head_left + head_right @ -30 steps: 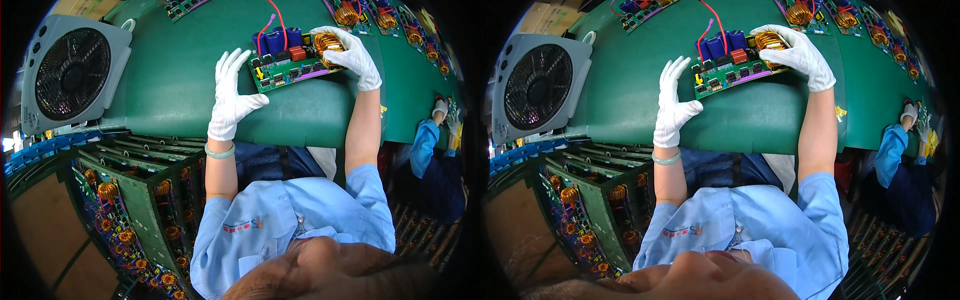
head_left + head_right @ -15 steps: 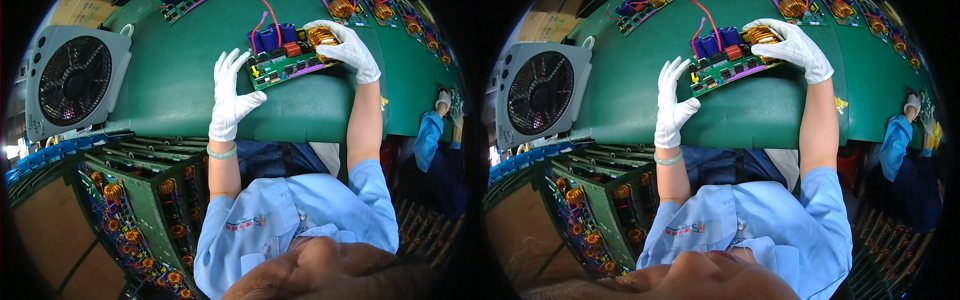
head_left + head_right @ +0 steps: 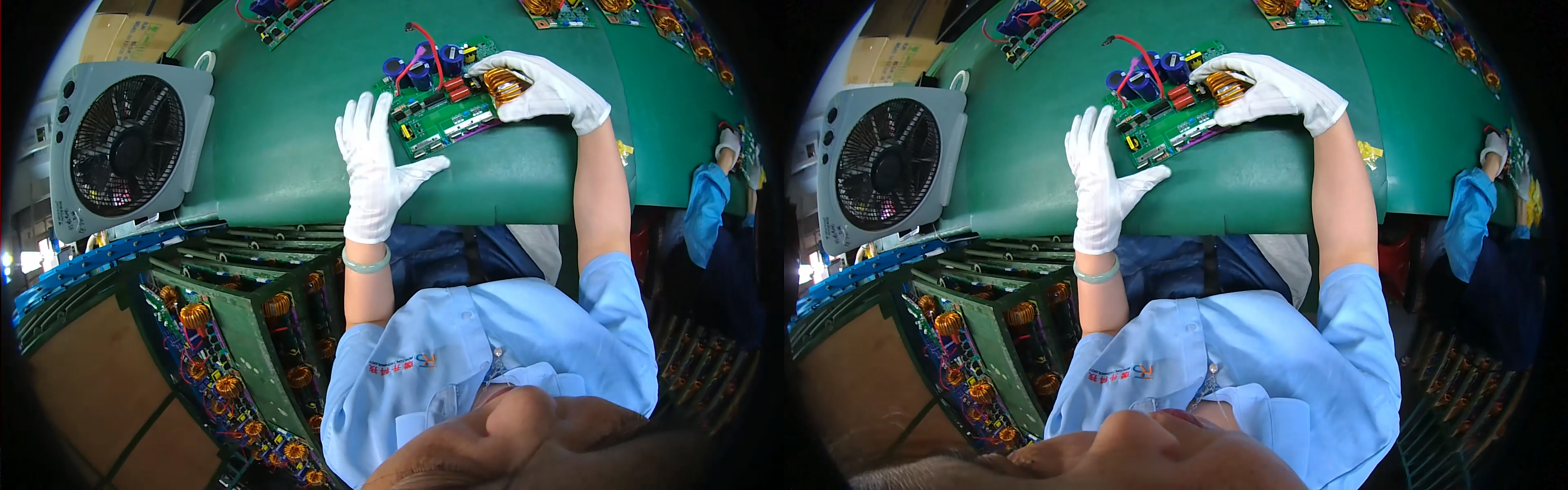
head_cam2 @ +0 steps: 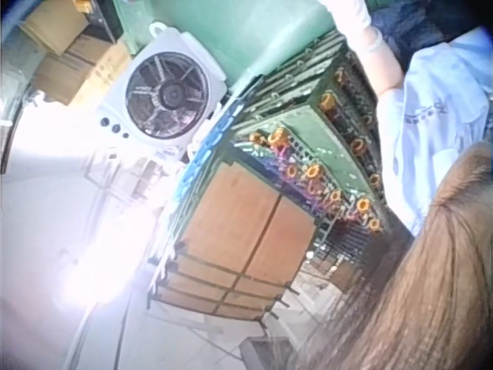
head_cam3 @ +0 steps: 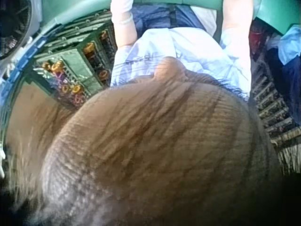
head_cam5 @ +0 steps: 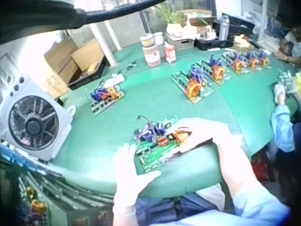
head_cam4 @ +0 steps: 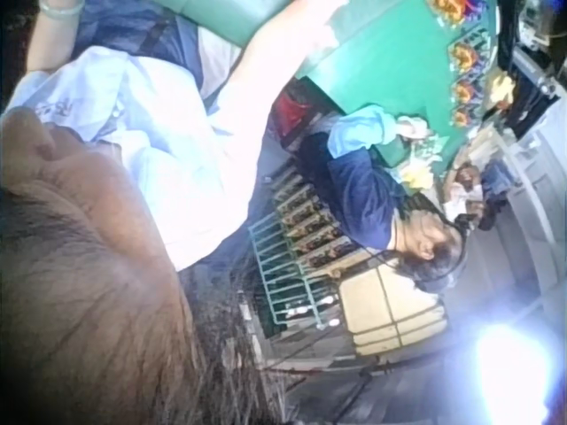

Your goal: The person assembles electronic circuit boards by hand, using a small metal tool to scrape or clean the board surfaces. They handle multiple boards, flipping them over to inspect both sides, and place finished units into a green rack. The process involves repetitive handling and placement of components.

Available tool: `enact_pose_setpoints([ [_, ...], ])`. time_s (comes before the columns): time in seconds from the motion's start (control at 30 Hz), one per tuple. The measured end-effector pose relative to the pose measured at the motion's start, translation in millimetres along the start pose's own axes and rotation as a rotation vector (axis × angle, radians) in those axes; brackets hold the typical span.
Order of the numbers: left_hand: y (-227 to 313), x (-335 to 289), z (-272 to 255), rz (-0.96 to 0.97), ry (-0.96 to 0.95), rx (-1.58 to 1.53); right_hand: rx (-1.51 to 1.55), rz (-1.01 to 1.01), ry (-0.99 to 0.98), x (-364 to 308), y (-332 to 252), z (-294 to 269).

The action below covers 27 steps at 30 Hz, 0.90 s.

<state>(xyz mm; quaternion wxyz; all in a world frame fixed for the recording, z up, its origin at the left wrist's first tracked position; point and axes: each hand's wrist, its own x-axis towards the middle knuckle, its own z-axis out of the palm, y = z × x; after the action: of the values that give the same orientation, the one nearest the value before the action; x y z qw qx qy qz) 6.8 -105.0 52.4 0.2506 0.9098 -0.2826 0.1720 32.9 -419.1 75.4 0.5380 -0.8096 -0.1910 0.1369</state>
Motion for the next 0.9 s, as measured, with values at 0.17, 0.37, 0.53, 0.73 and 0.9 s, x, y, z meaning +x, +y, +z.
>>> enact_pose_setpoints([
  [0.17,26,35,-1,0.070,-0.070,0.116,0.069,0.015,-0.060,1,-8,-2],
  [0.37,35,57,16,0.096,-0.218,0.223,0.066,-0.018,-0.047,-2,-6,-3],
  [0.53,52,59,34,0.037,-0.144,0.301,-0.007,-0.040,-0.028,-1,3,-1],
  [0.73,48,64,39,0.046,-0.083,0.339,-0.131,-0.090,-0.001,-2,3,-2],
  [0.9,42,66,42,0.053,-0.059,0.348,-0.150,-0.082,-0.006,0,3,-1],
])
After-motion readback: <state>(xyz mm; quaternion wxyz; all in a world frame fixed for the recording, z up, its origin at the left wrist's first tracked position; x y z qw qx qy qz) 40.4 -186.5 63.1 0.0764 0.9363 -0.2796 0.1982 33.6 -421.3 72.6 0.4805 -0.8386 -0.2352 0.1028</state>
